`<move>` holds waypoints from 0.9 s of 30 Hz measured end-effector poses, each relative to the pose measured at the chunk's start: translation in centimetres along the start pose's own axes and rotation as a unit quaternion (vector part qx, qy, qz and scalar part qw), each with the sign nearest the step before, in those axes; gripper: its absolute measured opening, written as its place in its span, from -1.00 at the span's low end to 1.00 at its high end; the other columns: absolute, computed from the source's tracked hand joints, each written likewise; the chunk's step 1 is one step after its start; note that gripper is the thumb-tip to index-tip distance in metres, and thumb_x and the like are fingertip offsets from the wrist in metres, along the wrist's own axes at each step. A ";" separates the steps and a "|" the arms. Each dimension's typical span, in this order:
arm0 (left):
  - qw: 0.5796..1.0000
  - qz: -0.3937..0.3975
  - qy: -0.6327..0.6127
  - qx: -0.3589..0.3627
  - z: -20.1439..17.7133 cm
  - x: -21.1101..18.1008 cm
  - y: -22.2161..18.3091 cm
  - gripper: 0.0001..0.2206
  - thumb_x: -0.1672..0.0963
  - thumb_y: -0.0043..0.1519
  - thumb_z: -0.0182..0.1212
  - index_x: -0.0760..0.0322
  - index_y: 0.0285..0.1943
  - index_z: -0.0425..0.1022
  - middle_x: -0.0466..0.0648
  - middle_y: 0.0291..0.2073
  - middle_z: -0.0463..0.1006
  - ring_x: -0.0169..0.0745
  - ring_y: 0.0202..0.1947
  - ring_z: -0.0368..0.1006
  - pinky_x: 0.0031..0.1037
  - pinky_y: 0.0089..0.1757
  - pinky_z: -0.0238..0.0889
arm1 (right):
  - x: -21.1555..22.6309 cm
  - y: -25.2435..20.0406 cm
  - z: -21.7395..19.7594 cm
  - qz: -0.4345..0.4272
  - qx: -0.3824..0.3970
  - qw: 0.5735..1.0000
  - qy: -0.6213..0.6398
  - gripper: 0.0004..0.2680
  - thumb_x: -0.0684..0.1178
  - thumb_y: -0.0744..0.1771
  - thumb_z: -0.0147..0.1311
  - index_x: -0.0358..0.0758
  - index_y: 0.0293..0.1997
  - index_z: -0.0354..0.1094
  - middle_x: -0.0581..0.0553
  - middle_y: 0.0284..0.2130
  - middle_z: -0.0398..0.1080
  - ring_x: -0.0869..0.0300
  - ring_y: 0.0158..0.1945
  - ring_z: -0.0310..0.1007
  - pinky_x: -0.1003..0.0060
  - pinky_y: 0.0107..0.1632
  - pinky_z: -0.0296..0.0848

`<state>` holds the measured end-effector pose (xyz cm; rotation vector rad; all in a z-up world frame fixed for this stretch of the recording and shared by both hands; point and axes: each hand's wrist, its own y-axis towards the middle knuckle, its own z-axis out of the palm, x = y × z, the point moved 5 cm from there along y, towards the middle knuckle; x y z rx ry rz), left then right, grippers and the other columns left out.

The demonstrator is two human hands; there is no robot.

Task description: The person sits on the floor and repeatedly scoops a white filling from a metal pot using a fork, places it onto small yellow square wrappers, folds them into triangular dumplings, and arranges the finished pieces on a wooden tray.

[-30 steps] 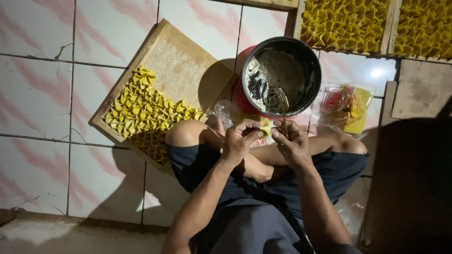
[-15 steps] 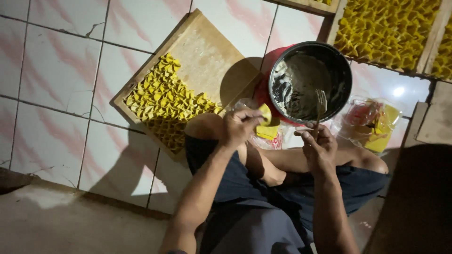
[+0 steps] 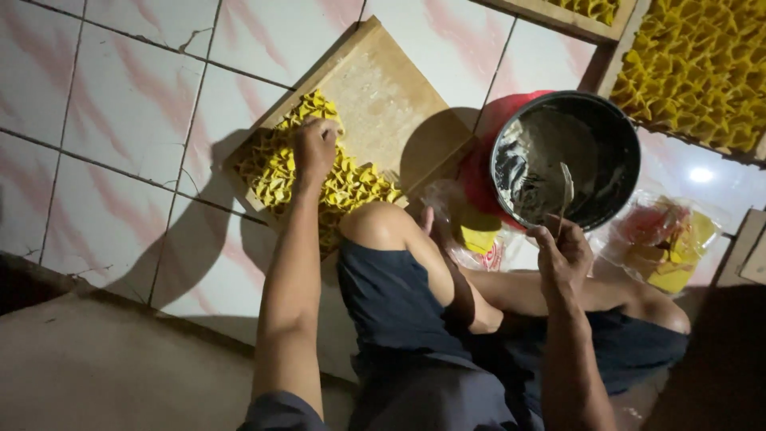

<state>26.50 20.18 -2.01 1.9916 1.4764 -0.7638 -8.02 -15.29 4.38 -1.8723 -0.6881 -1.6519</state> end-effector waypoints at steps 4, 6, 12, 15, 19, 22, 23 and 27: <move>0.998 -0.023 0.018 0.047 3.2 4.4 0.6 -0.87 0.28 0.24 0.23 0.31 -0.13 0.66 0.11 -0.26 0.60 0.21 -0.18 0.57 -0.11 -0.10 0.46 | -1.0 0.5 -0.2 0.025 -0.004 1.000 0.009 -0.89 -0.23 0.36 0.26 -0.36 -0.05 0.45 -0.14 -0.46 0.39 0.33 -0.47 0.21 0.46 -0.40 0.13; 0.996 -0.019 0.051 0.068 4.2 4.5 1.1 -0.87 0.26 0.26 0.21 0.30 -0.10 0.65 0.11 -0.25 0.58 0.25 -0.17 0.56 -0.06 -0.11 0.47 | -2.3 0.9 -0.5 0.027 -0.015 0.999 0.023 -0.88 -0.24 0.36 0.25 -0.35 -0.04 0.44 -0.17 -0.50 0.38 0.37 -0.57 0.14 0.47 -0.52 0.04; 0.976 0.011 0.181 0.123 8.8 9.6 3.1 -0.87 0.21 0.29 0.15 0.20 -0.14 0.63 0.06 -0.22 0.56 0.26 -0.20 0.56 0.02 -0.16 0.50 | -3.2 1.2 -0.9 0.049 -0.033 0.998 0.027 -0.84 -0.23 0.36 0.23 -0.38 0.03 0.43 -0.23 -0.48 0.44 0.40 -0.67 0.08 0.48 -0.62 0.03; 0.973 0.001 0.174 0.150 8.3 9.4 3.4 -0.88 0.21 0.34 0.12 0.34 -0.12 0.59 0.19 -0.20 0.52 0.30 -0.14 0.53 -0.08 -0.12 0.49 | -3.5 1.1 -1.0 0.069 -0.047 0.996 0.035 -0.85 -0.23 0.35 0.25 -0.40 -0.01 0.43 -0.28 -0.49 0.43 0.39 -0.71 0.02 0.51 -0.66 0.03; 0.965 -0.010 0.202 0.168 8.2 9.8 3.3 -0.88 0.22 0.33 0.08 0.34 -0.15 0.56 0.17 -0.18 0.52 0.25 -0.16 0.54 -0.09 -0.15 0.50 | -3.8 1.4 -1.5 0.061 -0.046 0.997 0.019 -0.85 -0.25 0.35 0.24 -0.41 0.00 0.44 -0.29 -0.48 0.44 0.40 -0.70 0.06 0.51 -0.66 -0.01; 0.966 -0.018 0.213 0.147 8.3 10.1 3.5 -0.88 0.22 0.34 0.09 0.38 -0.12 0.55 0.16 -0.17 0.52 0.19 -0.14 0.54 -0.15 -0.13 0.51 | -3.8 1.5 -1.7 0.063 -0.044 0.997 0.016 -0.87 -0.25 0.36 0.24 -0.43 -0.02 0.44 -0.29 -0.51 0.42 0.37 -0.74 0.05 0.50 -0.69 0.01; 0.962 -0.020 0.232 0.140 8.4 10.4 3.4 -0.89 0.23 0.33 0.09 0.38 -0.14 0.54 0.15 -0.17 0.52 0.18 -0.15 0.54 -0.14 -0.14 0.51 | -3.6 1.5 -1.5 0.067 -0.036 0.997 0.006 -0.85 -0.23 0.37 0.23 -0.42 0.01 0.43 -0.28 -0.49 0.43 0.38 -0.73 0.07 0.50 -0.67 0.03; 0.965 0.013 0.245 0.094 8.0 9.9 3.3 -0.93 0.26 0.28 0.12 0.39 -0.21 0.53 0.14 -0.32 0.52 0.14 -0.27 0.54 -0.16 -0.19 0.47 | -3.0 1.4 -1.3 0.077 -0.030 0.997 0.013 -0.86 -0.24 0.36 0.22 -0.42 -0.02 0.41 -0.26 -0.50 0.43 0.40 -0.73 0.05 0.52 -0.68 0.04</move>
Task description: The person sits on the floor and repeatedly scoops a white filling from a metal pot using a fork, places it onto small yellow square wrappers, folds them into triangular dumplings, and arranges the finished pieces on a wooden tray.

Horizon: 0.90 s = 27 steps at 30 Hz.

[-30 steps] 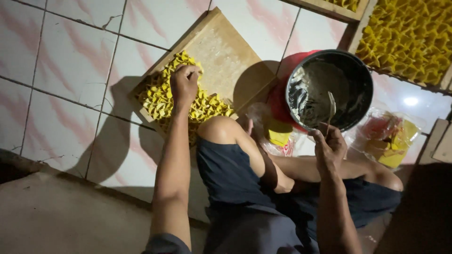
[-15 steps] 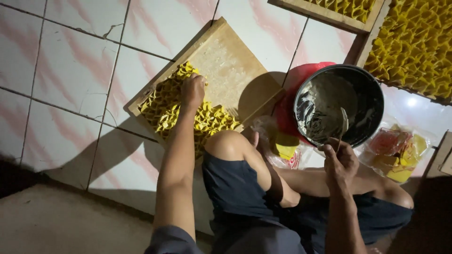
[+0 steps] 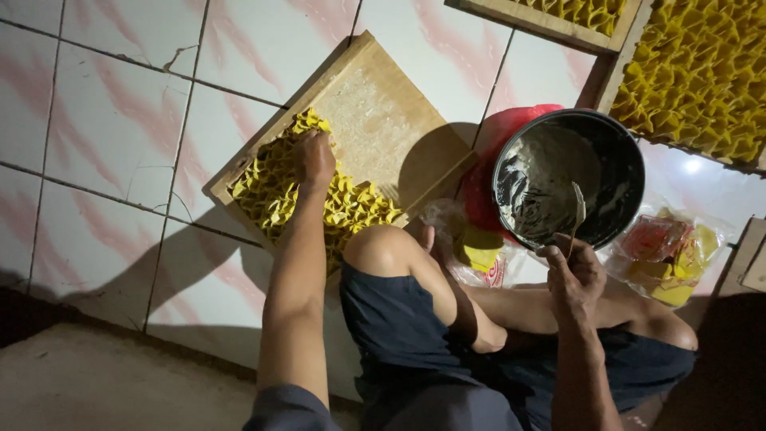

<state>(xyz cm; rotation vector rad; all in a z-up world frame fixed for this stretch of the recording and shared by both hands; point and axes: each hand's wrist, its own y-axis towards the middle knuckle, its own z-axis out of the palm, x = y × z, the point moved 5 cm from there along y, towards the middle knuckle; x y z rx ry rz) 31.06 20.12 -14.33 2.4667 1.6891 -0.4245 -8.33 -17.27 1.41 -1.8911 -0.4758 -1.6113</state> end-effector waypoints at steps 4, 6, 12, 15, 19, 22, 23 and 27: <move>1.000 -0.001 0.003 0.001 -0.2 0.3 -0.5 -0.93 0.23 0.22 0.19 0.31 -0.19 0.56 0.08 -0.38 0.55 0.10 -0.28 0.56 -0.14 -0.23 0.49 | -0.6 0.0 -0.6 -0.006 -0.009 1.000 0.006 -0.86 -0.23 0.35 0.24 -0.42 -0.03 0.43 -0.27 -0.51 0.43 0.42 -0.72 0.04 0.51 -0.67 0.01; 0.998 0.010 -0.031 -0.055 -2.0 -0.5 -0.7 -0.87 0.24 0.20 0.19 0.32 -0.12 0.58 0.15 -0.32 0.56 0.20 -0.22 0.54 -0.10 -0.16 0.46 | -1.0 -0.1 -1.2 -0.007 -0.008 1.000 0.006 -0.88 -0.23 0.35 0.23 -0.38 -0.04 0.43 -0.21 -0.53 0.43 0.44 -0.70 0.00 0.53 -0.67 -0.04; 0.954 0.004 -0.200 -0.225 -11.6 -6.9 -2.6 -0.77 0.24 0.08 0.25 0.23 -0.11 0.67 0.12 -0.30 0.62 0.18 -0.28 0.57 -0.22 -0.25 0.47 | -1.9 0.0 -2.6 -0.016 -0.030 0.999 0.024 -0.87 -0.28 0.32 0.26 -0.35 -0.07 0.48 -0.22 -0.53 0.43 0.41 -0.68 0.04 0.48 -0.67 -0.10; 0.938 0.001 -0.294 -0.186 -16.7 -14.0 -5.7 -0.73 0.23 0.08 0.26 0.25 -0.04 0.67 0.14 -0.27 0.62 0.16 -0.36 0.59 -0.31 -0.33 0.50 | -0.2 -0.1 -2.9 -0.044 -0.023 0.998 0.030 -0.90 -0.30 0.34 0.27 -0.32 -0.11 0.49 -0.23 -0.47 0.43 0.37 -0.57 0.08 0.48 -0.56 0.00; 0.944 -0.079 -0.319 -0.036 -14.7 -23.1 -11.6 -0.90 0.04 0.18 0.28 -0.10 -0.18 0.66 -0.10 -0.25 0.66 0.04 -0.16 0.59 -0.21 -0.14 0.46 | 1.5 -1.5 -2.0 -0.008 -0.011 0.998 0.055 -0.84 -0.29 0.36 0.19 -0.43 0.03 0.39 -0.27 -0.48 0.46 0.38 -0.71 0.09 0.53 -0.65 0.08; 0.939 0.135 -0.315 0.020 -8.1 -27.9 -16.2 -0.81 0.14 0.17 0.33 -0.12 -0.08 0.64 -0.16 -0.27 0.57 -0.03 -0.18 0.57 -0.33 -0.14 0.45 | 0.3 -1.9 -3.0 -0.014 -0.005 0.999 0.048 -0.83 -0.27 0.36 0.21 -0.47 0.03 0.39 -0.34 -0.46 0.47 0.36 -0.72 0.14 0.48 -0.68 0.10; 0.944 0.135 -0.268 0.139 -4.9 -29.1 -17.3 -0.82 0.14 0.22 0.22 -0.13 -0.07 0.63 -0.17 -0.23 0.58 -0.10 -0.15 0.58 -0.35 -0.11 0.44 | 0.8 -2.2 -2.9 -0.010 -0.002 0.998 0.059 -0.83 -0.27 0.36 0.19 -0.48 0.05 0.39 -0.34 -0.46 0.47 0.38 -0.73 0.10 0.49 -0.69 0.08; 0.941 0.203 -0.176 0.205 3.0 -32.8 -21.0 -0.87 0.21 0.17 0.16 0.18 -0.24 0.64 0.03 -0.38 0.58 0.07 -0.26 0.60 -0.24 -0.23 0.45 | 0.1 -2.6 -4.2 -0.004 -0.004 0.996 0.085 -0.83 -0.26 0.36 0.19 -0.45 0.04 0.40 -0.33 -0.48 0.47 0.42 -0.73 0.05 0.52 -0.72 0.04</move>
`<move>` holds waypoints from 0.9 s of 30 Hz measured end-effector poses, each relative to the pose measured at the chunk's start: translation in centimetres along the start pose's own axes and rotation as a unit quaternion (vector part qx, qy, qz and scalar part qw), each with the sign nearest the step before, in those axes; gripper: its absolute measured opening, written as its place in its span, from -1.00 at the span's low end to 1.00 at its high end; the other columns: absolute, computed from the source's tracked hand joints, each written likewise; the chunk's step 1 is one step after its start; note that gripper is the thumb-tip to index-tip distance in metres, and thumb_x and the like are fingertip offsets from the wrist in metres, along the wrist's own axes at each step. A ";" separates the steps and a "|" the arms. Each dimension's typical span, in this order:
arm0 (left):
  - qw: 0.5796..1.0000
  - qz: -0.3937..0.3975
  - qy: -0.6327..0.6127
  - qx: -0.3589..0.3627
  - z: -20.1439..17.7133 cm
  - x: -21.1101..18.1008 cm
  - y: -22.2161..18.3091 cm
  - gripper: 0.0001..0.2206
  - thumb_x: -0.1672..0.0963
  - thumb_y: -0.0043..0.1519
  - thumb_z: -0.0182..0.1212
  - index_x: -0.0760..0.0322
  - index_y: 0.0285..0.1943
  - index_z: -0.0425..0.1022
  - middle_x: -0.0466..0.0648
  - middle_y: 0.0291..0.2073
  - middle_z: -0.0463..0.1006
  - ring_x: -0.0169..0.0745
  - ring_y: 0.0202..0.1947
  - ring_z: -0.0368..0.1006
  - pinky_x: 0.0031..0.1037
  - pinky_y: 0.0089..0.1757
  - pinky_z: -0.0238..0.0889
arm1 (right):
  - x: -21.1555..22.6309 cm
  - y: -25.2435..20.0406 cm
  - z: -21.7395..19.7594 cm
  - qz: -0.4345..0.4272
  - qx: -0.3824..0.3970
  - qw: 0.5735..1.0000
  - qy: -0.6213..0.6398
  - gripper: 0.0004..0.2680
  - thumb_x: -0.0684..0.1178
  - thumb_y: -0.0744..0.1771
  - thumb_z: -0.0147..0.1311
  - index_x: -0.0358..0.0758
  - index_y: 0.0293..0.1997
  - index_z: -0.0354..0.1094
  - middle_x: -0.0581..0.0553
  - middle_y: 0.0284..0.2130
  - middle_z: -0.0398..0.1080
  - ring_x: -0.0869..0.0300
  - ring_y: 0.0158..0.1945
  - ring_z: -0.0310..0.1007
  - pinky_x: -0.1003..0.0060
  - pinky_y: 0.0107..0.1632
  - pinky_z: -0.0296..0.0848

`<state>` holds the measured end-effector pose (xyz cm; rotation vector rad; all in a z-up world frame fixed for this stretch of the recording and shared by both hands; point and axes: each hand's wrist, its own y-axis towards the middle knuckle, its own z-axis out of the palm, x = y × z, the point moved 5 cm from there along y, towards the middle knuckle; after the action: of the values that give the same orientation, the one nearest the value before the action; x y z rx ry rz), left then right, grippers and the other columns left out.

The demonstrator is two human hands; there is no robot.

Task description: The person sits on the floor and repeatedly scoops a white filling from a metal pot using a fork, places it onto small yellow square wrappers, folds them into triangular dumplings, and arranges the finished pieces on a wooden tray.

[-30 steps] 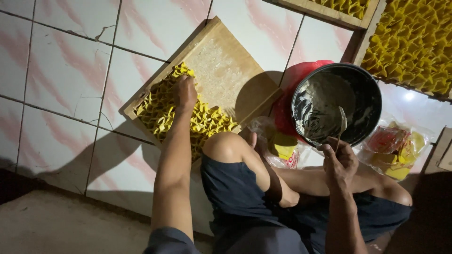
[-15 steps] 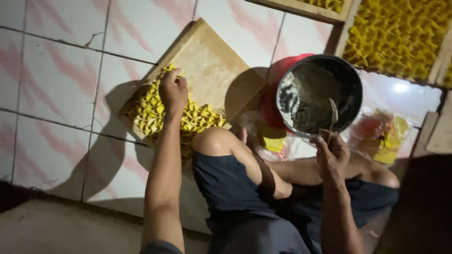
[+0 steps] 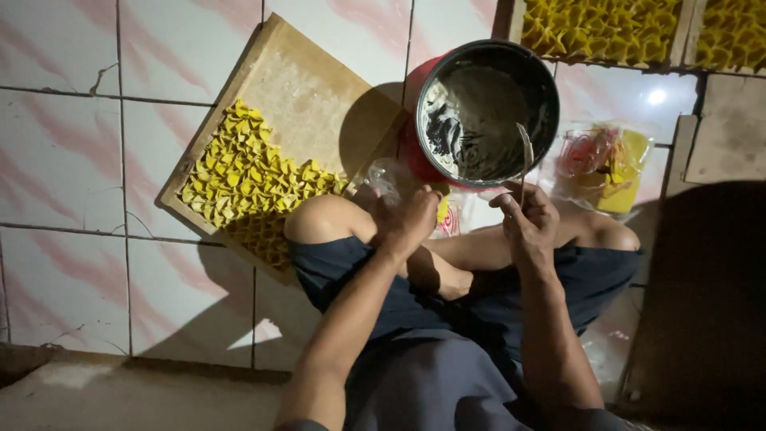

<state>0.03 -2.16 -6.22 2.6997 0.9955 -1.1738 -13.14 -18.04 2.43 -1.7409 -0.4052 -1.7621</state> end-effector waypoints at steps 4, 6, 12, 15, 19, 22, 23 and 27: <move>0.998 -0.018 0.025 -0.060 12.4 7.6 0.3 -0.92 0.18 0.28 0.15 0.16 -0.25 0.55 0.00 -0.31 0.52 -0.06 -0.24 0.56 -0.47 -0.08 0.37 | 1.8 -1.0 -0.4 0.000 -0.001 1.000 -0.002 -0.83 -0.24 0.37 0.17 -0.43 0.06 0.39 -0.33 -0.47 0.46 0.37 -0.75 0.05 0.51 -0.70 0.05; 0.998 -0.033 0.037 -0.040 11.4 7.2 0.2 -0.91 0.15 0.26 0.15 0.16 -0.28 0.53 -0.02 -0.34 0.54 -0.06 -0.24 0.58 -0.43 -0.10 0.38 | 1.7 -1.2 -1.0 0.005 -0.002 1.000 0.018 -0.83 -0.26 0.37 0.15 -0.44 0.07 0.38 -0.30 -0.47 0.46 0.42 -0.73 0.04 0.56 -0.70 0.01; 0.994 -0.086 0.071 0.017 8.8 4.9 1.0 -0.84 0.05 0.22 0.13 0.14 -0.36 0.50 -0.09 -0.44 0.60 -0.04 -0.23 0.62 -0.30 -0.15 0.42 | 2.1 -1.7 -1.5 0.007 0.004 1.000 0.001 -0.83 -0.23 0.36 0.17 -0.42 0.06 0.41 -0.28 -0.45 0.49 0.42 -0.64 0.13 0.57 -0.63 0.02; 0.989 -0.114 0.083 0.042 7.1 3.9 0.9 -0.79 0.00 0.19 0.13 0.13 -0.39 0.48 -0.12 -0.49 0.63 -0.03 -0.23 0.64 -0.23 -0.18 0.45 | 3.0 -2.2 -0.9 -0.004 0.011 1.000 -0.026 -0.84 -0.21 0.36 0.19 -0.39 0.04 0.44 -0.26 -0.44 0.52 0.40 -0.51 0.18 0.58 -0.47 0.05; 0.971 -0.203 -0.124 0.036 -1.3 -1.0 -2.7 -0.77 -0.03 0.07 0.15 0.15 -0.46 0.48 -0.02 -0.56 0.53 0.05 -0.28 0.58 -0.20 -0.27 0.35 | 1.8 -2.8 -0.7 -0.002 0.008 1.000 -0.027 -0.87 -0.23 0.35 0.21 -0.38 -0.03 0.48 -0.22 -0.47 0.52 0.36 -0.48 0.18 0.53 -0.40 0.10; 0.807 -0.199 -0.556 -0.009 -3.6 -3.2 -4.8 -0.85 0.13 0.19 0.29 0.32 -0.15 0.56 -0.11 -0.47 0.51 -0.41 -0.43 0.50 -0.68 -0.41 0.35 | 0.3 -3.0 -0.2 0.061 0.028 0.998 0.008 -0.87 -0.20 0.33 0.26 -0.37 -0.08 0.49 -0.17 -0.45 0.50 0.43 -0.56 0.15 0.57 -0.58 0.03; 0.780 -0.178 -0.599 0.005 -4.9 -4.3 -5.2 -0.88 0.15 0.21 0.28 0.32 -0.16 0.54 -0.14 -0.48 0.43 -0.41 -0.46 0.45 -0.70 -0.45 0.27 | -0.6 -3.0 0.0 0.078 0.042 0.995 0.041 -0.86 -0.20 0.32 0.26 -0.42 -0.07 0.48 -0.18 -0.48 0.46 0.43 -0.62 0.12 0.57 -0.63 0.06; 0.737 -0.126 -0.663 0.025 -9.1 -6.8 -6.0 -0.91 0.19 0.22 0.21 0.35 -0.18 0.48 -0.18 -0.50 0.33 -0.45 -0.51 0.34 -0.70 -0.46 0.14 | -0.1 -3.7 1.9 0.117 0.072 0.982 0.131 -0.80 -0.19 0.31 0.24 -0.52 -0.05 0.45 -0.13 -0.53 0.37 0.44 -0.71 0.08 0.60 -0.71 0.10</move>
<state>-0.95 1.35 6.06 1.0022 0.9289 -2.4773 -13.99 -14.03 3.28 -1.3743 -0.2000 -1.7163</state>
